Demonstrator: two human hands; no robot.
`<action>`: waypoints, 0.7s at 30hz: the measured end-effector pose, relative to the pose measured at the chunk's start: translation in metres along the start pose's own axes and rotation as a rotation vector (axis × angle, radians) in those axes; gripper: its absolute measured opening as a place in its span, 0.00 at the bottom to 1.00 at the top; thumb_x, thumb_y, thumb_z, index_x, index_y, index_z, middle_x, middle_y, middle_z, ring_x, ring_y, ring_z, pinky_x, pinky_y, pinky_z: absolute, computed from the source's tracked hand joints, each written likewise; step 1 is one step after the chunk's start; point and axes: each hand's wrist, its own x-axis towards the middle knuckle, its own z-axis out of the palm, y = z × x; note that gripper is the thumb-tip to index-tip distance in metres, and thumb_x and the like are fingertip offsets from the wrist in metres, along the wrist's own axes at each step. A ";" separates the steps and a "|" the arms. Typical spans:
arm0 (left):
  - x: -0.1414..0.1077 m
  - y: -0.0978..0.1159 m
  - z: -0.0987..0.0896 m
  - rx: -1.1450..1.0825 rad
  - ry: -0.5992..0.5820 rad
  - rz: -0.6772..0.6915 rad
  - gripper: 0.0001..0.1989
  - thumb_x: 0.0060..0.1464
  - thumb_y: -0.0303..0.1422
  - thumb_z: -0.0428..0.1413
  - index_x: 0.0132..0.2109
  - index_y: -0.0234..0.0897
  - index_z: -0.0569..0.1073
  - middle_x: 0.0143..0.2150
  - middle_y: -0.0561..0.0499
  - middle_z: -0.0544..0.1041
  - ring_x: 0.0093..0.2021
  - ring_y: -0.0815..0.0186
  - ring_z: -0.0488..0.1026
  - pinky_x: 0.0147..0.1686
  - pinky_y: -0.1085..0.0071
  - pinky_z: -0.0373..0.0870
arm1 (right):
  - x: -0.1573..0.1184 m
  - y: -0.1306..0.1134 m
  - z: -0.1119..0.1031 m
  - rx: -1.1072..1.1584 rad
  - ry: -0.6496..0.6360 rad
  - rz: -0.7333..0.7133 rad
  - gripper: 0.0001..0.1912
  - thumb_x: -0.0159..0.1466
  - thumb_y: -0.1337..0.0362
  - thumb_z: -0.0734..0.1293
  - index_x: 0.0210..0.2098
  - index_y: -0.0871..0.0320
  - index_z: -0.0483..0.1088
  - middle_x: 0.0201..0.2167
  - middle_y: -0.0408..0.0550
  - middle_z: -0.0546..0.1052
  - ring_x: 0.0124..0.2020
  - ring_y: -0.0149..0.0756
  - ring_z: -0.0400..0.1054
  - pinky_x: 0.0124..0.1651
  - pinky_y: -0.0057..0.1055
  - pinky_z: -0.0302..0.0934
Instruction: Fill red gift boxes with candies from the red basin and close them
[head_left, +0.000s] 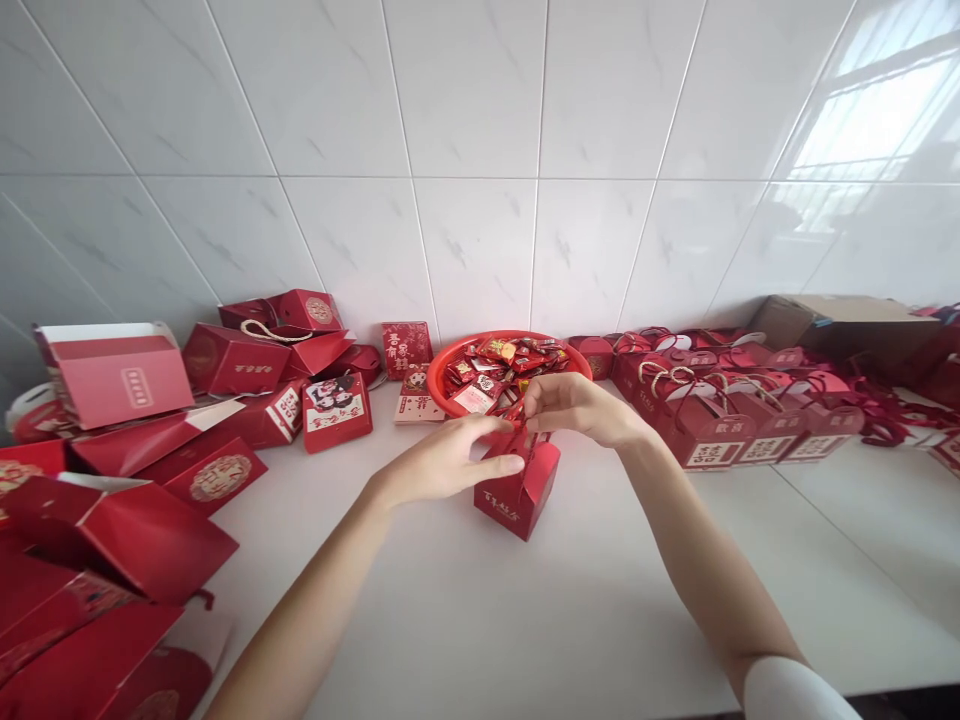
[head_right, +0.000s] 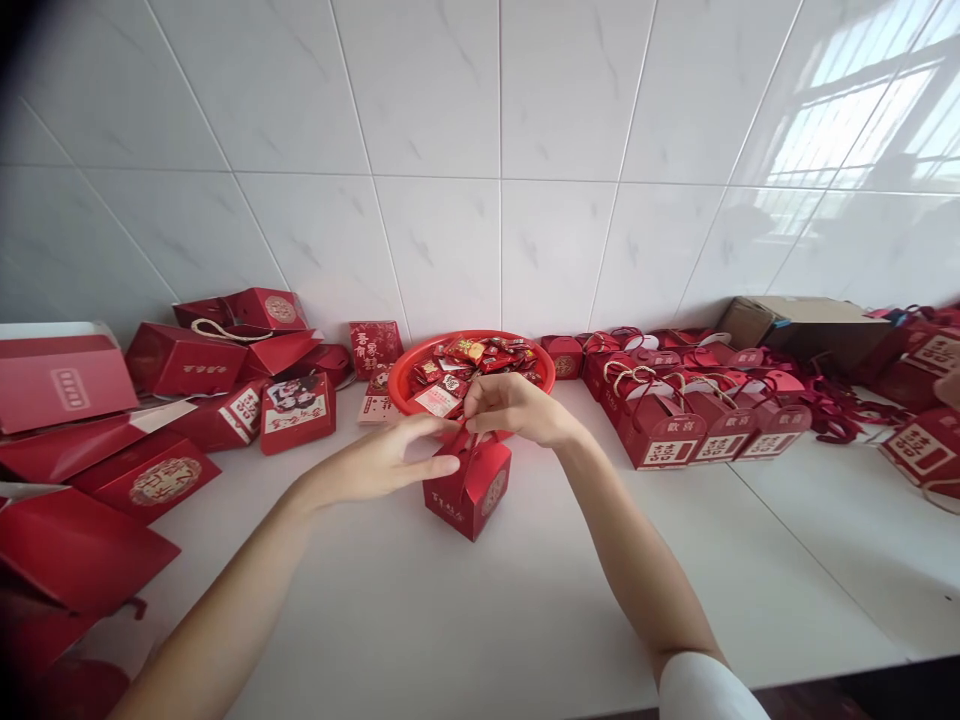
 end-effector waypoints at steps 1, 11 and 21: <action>-0.003 0.001 -0.004 0.000 0.035 -0.001 0.27 0.57 0.52 0.59 0.58 0.44 0.75 0.58 0.47 0.77 0.59 0.49 0.73 0.56 0.60 0.70 | -0.006 -0.003 -0.002 0.003 0.039 -0.009 0.11 0.55 0.62 0.75 0.31 0.59 0.70 0.27 0.43 0.76 0.29 0.32 0.71 0.36 0.30 0.68; -0.013 -0.003 -0.024 0.113 0.130 -0.054 0.31 0.55 0.58 0.56 0.61 0.49 0.73 0.66 0.51 0.71 0.68 0.49 0.63 0.67 0.56 0.58 | -0.131 -0.049 -0.038 -0.213 0.736 -0.081 0.15 0.51 0.55 0.77 0.30 0.55 0.72 0.25 0.45 0.74 0.25 0.35 0.69 0.29 0.34 0.65; -0.010 -0.009 -0.027 0.094 0.114 -0.060 0.34 0.52 0.60 0.58 0.59 0.48 0.75 0.64 0.48 0.74 0.66 0.47 0.67 0.63 0.55 0.66 | -0.240 -0.026 -0.126 -0.284 1.553 -0.003 0.06 0.48 0.72 0.71 0.20 0.56 0.73 0.21 0.49 0.69 0.22 0.31 0.59 0.26 0.37 0.51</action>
